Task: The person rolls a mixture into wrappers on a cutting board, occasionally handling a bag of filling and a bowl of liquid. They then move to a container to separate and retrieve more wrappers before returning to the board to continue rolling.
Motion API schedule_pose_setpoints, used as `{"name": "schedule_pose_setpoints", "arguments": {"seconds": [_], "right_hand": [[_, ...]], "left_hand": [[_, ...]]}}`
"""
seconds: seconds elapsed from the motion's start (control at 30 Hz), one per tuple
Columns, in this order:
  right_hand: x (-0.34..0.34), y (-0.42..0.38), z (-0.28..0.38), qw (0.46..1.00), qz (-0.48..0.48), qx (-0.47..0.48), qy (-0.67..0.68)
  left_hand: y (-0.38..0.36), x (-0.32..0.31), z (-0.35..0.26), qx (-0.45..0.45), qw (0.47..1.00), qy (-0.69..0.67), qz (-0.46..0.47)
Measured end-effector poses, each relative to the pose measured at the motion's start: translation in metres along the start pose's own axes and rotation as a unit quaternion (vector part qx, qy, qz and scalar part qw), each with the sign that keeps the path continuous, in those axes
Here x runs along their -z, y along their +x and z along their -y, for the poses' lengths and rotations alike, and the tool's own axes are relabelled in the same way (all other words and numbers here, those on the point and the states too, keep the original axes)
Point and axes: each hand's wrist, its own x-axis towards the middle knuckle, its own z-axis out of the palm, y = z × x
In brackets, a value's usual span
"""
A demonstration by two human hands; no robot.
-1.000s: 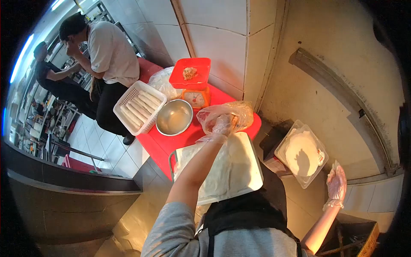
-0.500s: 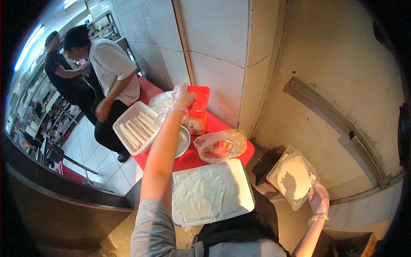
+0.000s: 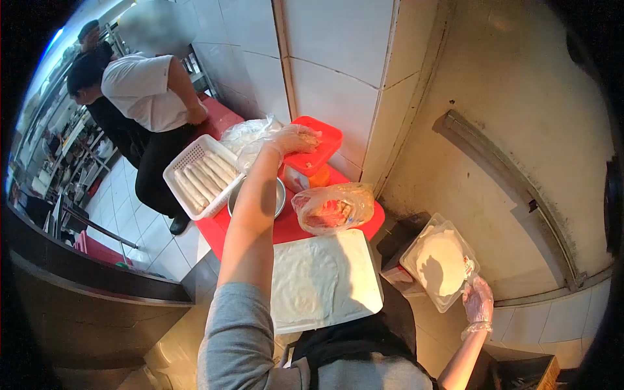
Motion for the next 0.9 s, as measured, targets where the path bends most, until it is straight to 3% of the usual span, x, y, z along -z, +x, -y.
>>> {"name": "schedule_pose_setpoints", "arguments": {"seconds": [0.07,0.2,0.3,0.4,0.47,0.53,0.63,0.73,0.83,0.9], "right_hand": [[-0.006,0.002,0.002,1.000,0.003,-0.003,-0.005],[-0.018,0.000,0.008,1.000,-0.004,-0.001,-0.001],[-0.020,0.001,0.003,1.000,-0.004,0.006,0.008],[-0.016,0.013,-0.007,1.000,0.014,0.001,0.025],[-0.019,0.017,-0.012,0.999,0.040,-0.006,0.037],[-0.035,0.026,-0.010,0.996,0.077,-0.021,0.039],[-0.054,0.050,-0.024,0.989,0.137,-0.039,0.032],[-0.126,0.037,-0.030,0.979,0.189,-0.068,-0.028],[-0.198,0.026,-0.053,0.941,0.267,-0.114,-0.174],[-0.226,0.021,-0.089,0.895,0.359,-0.048,-0.260]], "left_hand": [[-0.009,0.002,-0.023,0.062,0.993,-0.100,0.020],[0.000,0.017,0.000,0.138,0.961,-0.239,0.014],[-0.007,0.022,0.009,0.162,0.953,-0.248,-0.071],[-0.011,0.010,0.016,0.140,0.944,-0.277,-0.108],[-0.004,0.019,0.021,0.088,0.992,-0.081,-0.041],[-0.007,0.014,0.002,0.013,0.971,-0.224,-0.078],[-0.049,0.015,-0.059,-0.033,0.969,-0.197,-0.144],[-0.125,-0.014,-0.096,-0.095,0.976,-0.191,-0.042],[-0.196,-0.092,-0.074,-0.063,0.988,-0.133,0.034],[-0.247,-0.147,-0.062,-0.074,0.992,-0.074,0.075]]}}
